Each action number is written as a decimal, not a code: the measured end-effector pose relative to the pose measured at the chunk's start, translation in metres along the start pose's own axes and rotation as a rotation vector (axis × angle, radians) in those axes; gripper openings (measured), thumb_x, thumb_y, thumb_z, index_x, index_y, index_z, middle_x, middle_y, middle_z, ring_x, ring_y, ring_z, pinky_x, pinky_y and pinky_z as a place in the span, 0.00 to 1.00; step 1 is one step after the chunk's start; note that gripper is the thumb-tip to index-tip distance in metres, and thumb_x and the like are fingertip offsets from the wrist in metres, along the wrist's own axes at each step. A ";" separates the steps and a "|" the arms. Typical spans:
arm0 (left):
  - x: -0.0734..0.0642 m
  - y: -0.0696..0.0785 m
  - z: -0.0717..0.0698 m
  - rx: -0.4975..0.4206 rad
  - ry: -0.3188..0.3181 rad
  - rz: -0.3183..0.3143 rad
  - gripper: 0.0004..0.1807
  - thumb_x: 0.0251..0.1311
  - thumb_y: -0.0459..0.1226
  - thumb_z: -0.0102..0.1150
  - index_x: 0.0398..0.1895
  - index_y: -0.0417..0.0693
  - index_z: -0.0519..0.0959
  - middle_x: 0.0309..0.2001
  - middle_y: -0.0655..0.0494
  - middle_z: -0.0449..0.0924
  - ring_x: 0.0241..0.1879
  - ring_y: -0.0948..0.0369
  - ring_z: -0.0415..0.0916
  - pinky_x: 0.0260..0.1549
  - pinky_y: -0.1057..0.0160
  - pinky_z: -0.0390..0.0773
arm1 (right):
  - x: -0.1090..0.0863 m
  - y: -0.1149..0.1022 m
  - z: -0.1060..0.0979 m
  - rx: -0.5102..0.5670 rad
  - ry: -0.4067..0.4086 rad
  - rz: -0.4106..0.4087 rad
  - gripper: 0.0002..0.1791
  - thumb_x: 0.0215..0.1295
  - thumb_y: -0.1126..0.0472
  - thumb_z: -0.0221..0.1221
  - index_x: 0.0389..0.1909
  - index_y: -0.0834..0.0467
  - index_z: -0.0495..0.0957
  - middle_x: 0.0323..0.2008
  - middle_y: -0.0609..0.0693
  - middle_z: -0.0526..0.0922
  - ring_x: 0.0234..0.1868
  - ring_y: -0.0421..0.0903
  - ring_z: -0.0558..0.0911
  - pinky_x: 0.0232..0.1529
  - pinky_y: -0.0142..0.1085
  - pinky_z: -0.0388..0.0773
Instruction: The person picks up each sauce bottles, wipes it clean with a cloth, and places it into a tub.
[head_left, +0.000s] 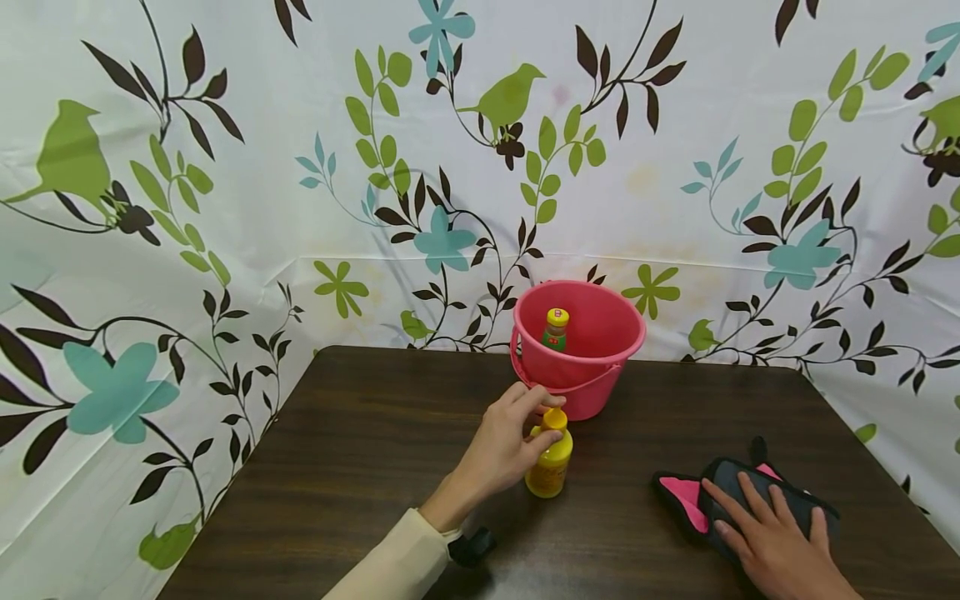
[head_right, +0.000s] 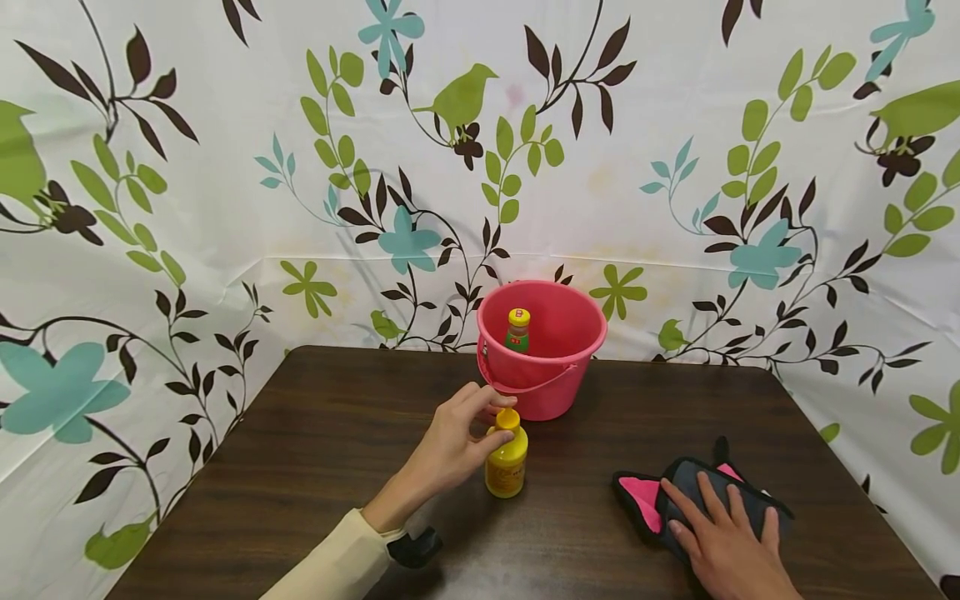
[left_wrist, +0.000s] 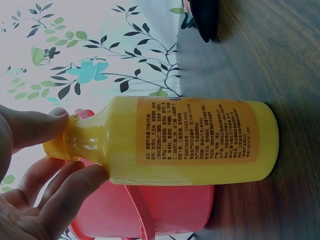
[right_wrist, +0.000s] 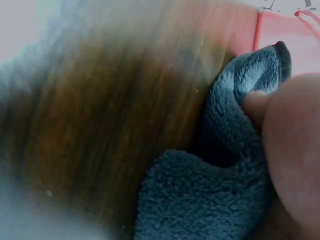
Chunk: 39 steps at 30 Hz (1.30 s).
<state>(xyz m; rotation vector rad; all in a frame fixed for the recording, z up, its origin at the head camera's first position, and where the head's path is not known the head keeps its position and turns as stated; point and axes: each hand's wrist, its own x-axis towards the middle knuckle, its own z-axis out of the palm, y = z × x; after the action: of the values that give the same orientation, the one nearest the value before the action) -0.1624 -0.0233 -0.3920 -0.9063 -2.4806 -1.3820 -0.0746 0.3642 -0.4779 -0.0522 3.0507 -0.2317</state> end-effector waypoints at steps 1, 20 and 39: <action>0.000 0.000 0.000 0.003 0.000 0.000 0.20 0.64 0.33 0.72 0.58 0.50 0.81 0.53 0.51 0.80 0.53 0.57 0.82 0.53 0.58 0.88 | 0.000 0.001 0.001 0.013 -0.012 0.004 0.36 0.79 0.31 0.47 0.81 0.41 0.62 0.79 0.76 0.58 0.71 0.91 0.53 0.57 0.90 0.35; 0.000 0.002 -0.002 -0.005 0.005 -0.023 0.19 0.64 0.34 0.72 0.58 0.51 0.81 0.53 0.52 0.80 0.53 0.57 0.82 0.53 0.57 0.88 | 0.002 0.002 0.002 0.024 -0.104 0.019 0.42 0.77 0.26 0.42 0.84 0.42 0.55 0.82 0.74 0.49 0.74 0.90 0.47 0.57 0.92 0.39; 0.002 0.001 -0.001 0.001 -0.014 -0.024 0.19 0.64 0.34 0.72 0.58 0.51 0.81 0.55 0.52 0.80 0.53 0.57 0.82 0.53 0.56 0.89 | 0.032 -0.024 -0.050 0.024 0.060 -0.054 0.42 0.77 0.28 0.48 0.85 0.39 0.52 0.83 0.71 0.52 0.76 0.86 0.50 0.65 0.87 0.41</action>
<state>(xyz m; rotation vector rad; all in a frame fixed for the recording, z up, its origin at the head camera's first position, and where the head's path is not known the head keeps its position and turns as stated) -0.1634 -0.0229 -0.3895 -0.8919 -2.5098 -1.3869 -0.1105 0.3465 -0.4275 -0.1286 3.1083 -0.2792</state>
